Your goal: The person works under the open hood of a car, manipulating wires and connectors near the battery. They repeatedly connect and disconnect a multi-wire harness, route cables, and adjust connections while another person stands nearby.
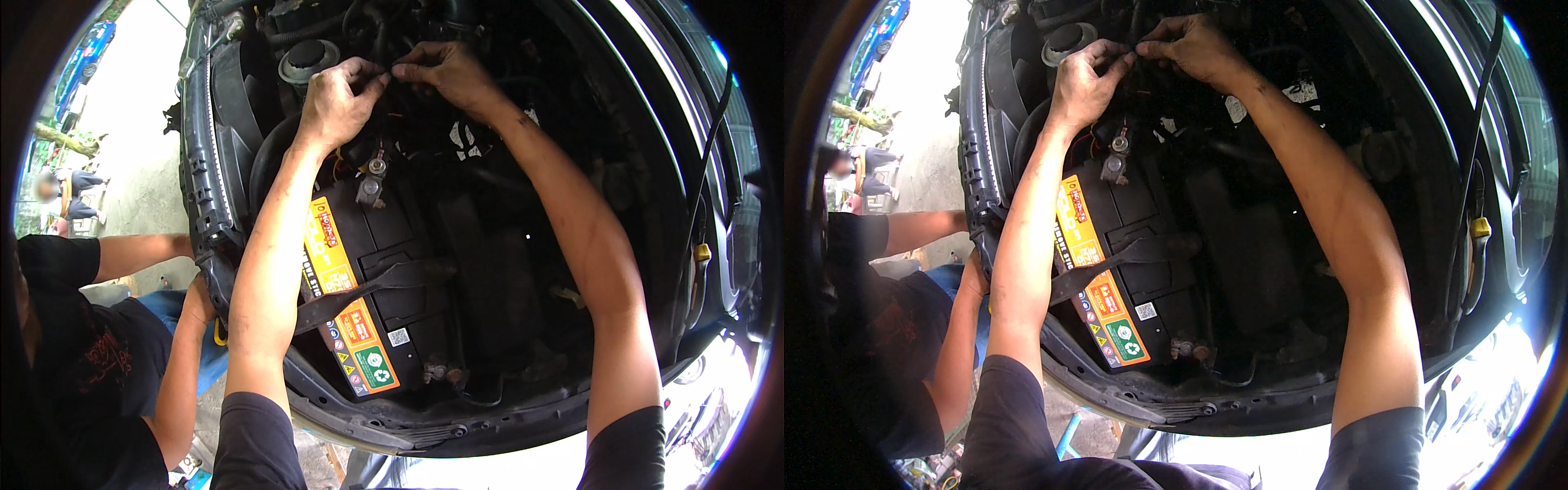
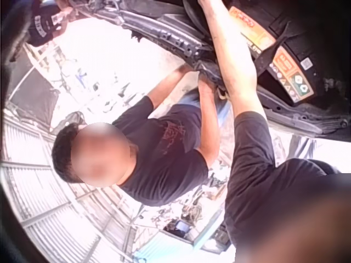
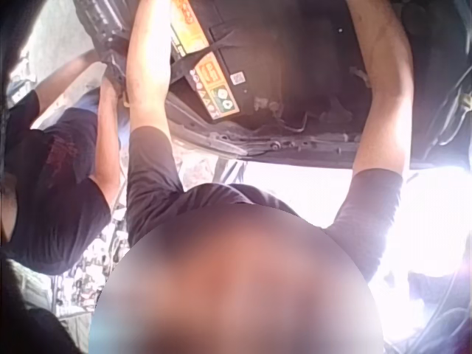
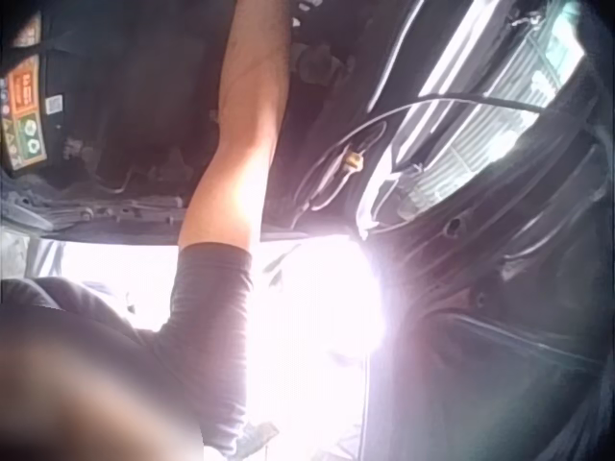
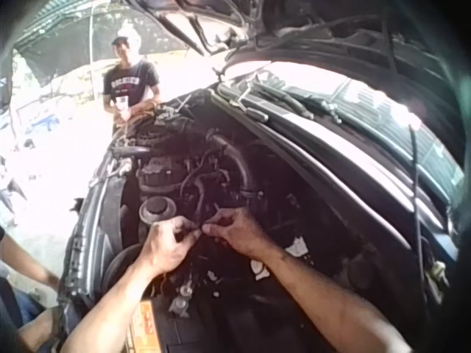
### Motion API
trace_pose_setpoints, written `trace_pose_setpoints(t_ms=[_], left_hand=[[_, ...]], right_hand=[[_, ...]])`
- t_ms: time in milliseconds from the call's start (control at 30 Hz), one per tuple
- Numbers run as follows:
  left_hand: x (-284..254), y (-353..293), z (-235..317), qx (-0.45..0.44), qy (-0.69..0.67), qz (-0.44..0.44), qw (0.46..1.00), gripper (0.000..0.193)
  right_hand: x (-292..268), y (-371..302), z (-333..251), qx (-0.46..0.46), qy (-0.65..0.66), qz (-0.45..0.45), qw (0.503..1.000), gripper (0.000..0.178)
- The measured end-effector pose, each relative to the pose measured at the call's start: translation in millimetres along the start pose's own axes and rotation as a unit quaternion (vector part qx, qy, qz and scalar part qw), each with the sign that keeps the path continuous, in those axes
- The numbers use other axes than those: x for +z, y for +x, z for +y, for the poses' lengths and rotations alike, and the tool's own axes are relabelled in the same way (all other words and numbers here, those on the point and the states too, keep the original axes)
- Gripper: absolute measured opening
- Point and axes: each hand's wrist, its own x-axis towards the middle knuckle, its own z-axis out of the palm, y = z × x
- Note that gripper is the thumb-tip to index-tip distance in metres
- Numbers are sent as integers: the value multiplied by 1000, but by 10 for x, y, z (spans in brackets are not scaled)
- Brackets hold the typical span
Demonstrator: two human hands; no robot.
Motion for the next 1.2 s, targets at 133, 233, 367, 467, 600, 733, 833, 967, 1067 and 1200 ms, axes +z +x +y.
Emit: trace_pose_setpoints(t_ms=[133, 233, 367, 467, 600, 733, 833, 967, 1067, 1200], left_hand=[[-1, 7, 5, 23, 12, 5, 1000, 27], [-10, 0, 19, 25, 2, 1, 1000, 26], [-23, -5, 42, 25, 15, -2, 1000, 24], [-20, -15, 57, 23, 17, 0, 1000, 23], [-19, -20, 67, 22, 14, -1, 1000, 23], [-33, -15, 71, 0, 20, -14, 1000, 24], [-34, -14, 76, 20, 29, -13, 999, 24], [-39, -10, 82, 24, 46, -6, 999, 24], [-70, -3, 69, 14, 39, -10, 999, 23], [-57, -1, 41, -12, -29, 4, 1000, 25]], right_hand=[[-4, -14, -8, -9, 1, -5, 1000, 23], [2, -4, 5, -1, -3, -8, 1000, 24], [8, 11, 29, -3, 2, -16, 1000, 25], [6, 16, 34, -1, -1, -19, 1000, 26], [3, 18, 31, 11, -12, -23, 1000, 26], [8, 15, 38, -9, -6, -38, 999, 26], [21, 21, 46, -2, -1, -52, 999, 25], [33, 31, 42, 15, 11, -70, 997, 25], [22, 19, 41, 11, 7, -69, 998, 24], [6, 20, 56, 8, 14, -37, 999, 21]])
